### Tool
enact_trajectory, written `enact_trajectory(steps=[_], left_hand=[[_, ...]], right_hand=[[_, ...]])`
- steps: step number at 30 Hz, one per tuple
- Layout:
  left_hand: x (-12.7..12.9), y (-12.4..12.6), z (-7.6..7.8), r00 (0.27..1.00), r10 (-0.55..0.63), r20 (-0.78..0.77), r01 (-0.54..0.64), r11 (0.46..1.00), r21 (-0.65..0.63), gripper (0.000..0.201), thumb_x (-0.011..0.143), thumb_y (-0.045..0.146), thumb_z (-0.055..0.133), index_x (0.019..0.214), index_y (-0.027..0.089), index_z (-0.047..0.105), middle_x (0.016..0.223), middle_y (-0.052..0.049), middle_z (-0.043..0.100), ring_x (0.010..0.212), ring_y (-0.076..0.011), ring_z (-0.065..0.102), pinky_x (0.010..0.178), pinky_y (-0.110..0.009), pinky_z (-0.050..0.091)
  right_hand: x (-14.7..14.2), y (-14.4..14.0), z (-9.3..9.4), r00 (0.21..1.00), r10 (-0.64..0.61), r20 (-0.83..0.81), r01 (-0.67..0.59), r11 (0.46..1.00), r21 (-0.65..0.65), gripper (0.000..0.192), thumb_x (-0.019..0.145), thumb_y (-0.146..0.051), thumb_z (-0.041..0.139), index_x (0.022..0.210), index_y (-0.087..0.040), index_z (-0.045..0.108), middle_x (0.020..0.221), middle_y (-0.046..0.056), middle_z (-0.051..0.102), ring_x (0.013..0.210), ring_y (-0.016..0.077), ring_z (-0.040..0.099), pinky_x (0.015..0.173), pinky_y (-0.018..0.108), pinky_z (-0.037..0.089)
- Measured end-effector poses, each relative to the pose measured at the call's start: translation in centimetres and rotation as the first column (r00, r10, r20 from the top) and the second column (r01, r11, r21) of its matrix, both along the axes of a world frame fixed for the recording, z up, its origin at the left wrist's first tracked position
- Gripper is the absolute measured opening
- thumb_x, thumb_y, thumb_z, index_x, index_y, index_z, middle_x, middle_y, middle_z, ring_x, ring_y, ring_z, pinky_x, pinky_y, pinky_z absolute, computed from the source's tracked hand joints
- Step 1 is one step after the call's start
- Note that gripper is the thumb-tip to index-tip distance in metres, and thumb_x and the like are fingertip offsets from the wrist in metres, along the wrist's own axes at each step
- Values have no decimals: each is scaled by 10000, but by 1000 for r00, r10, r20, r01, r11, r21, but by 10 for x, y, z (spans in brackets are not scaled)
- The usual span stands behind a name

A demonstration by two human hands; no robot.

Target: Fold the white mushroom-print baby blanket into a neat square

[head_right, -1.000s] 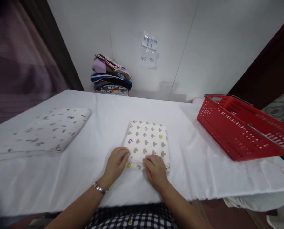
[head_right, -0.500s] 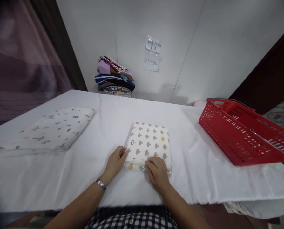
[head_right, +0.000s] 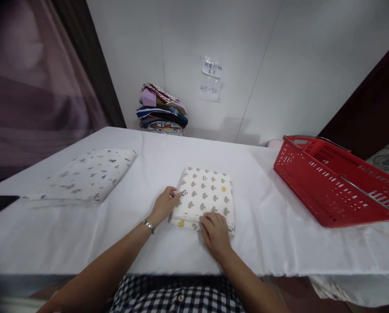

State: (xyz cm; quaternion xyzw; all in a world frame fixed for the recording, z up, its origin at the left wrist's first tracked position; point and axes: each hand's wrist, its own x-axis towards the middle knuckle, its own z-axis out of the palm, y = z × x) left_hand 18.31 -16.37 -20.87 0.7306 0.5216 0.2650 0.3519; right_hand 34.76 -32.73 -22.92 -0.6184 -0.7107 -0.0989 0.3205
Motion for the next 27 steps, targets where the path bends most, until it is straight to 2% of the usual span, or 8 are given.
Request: enact_trajectory(steps=[6,10,15,21,25,27], left_hand=[[6,6,-9,998,-6,-64,8,1000,24,238,856,415,422,755,215,503,687,12,604,636,-145,542,574,-257,351],[7,11,-3,994,1,-112,3,999,34,239,859,406,418,750,214,512,721,0,621,659,-153,550,583,-260,348],[20,22,7,986,9,-168,0,998,57,322,841,512,423,756,214,509,732,-14,632,688,-172,566,577,-261,333],[26,29,0,947,11,-321,27,993,114,293,893,409,341,758,208,506,783,-50,641,728,-192,575,590,-276,332],[24,32,8,927,-16,-374,67,990,124,279,895,373,344,783,200,532,800,-60,637,755,-194,580,620,-284,368],[23,28,13,947,13,-321,61,974,218,258,892,359,357,833,197,548,860,-62,629,795,-192,577,654,-293,399]], right_hand=[[1,-2,-1,1000,8,12,-8,1000,4,281,856,-155,461,1109,-199,574,1011,80,582,936,202,508,792,368,406],[0,-2,0,1000,5,6,-5,1000,12,285,852,-160,459,1108,-205,576,1008,79,581,930,203,505,791,368,404],[-1,-2,0,1000,1,-21,-1,1000,-10,274,853,-152,455,1095,-201,574,1007,79,578,927,205,496,793,372,396],[1,-5,0,999,32,-9,-32,999,-7,307,846,-136,449,1121,-207,564,1027,82,574,939,206,495,803,379,398],[0,-5,0,1000,16,7,-16,1000,-1,299,836,-133,466,1105,-206,575,1016,76,575,937,201,499,798,364,401],[0,-5,1,1000,6,1,-6,1000,-6,286,843,-142,464,1097,-206,579,1012,77,577,931,201,496,795,365,399]])
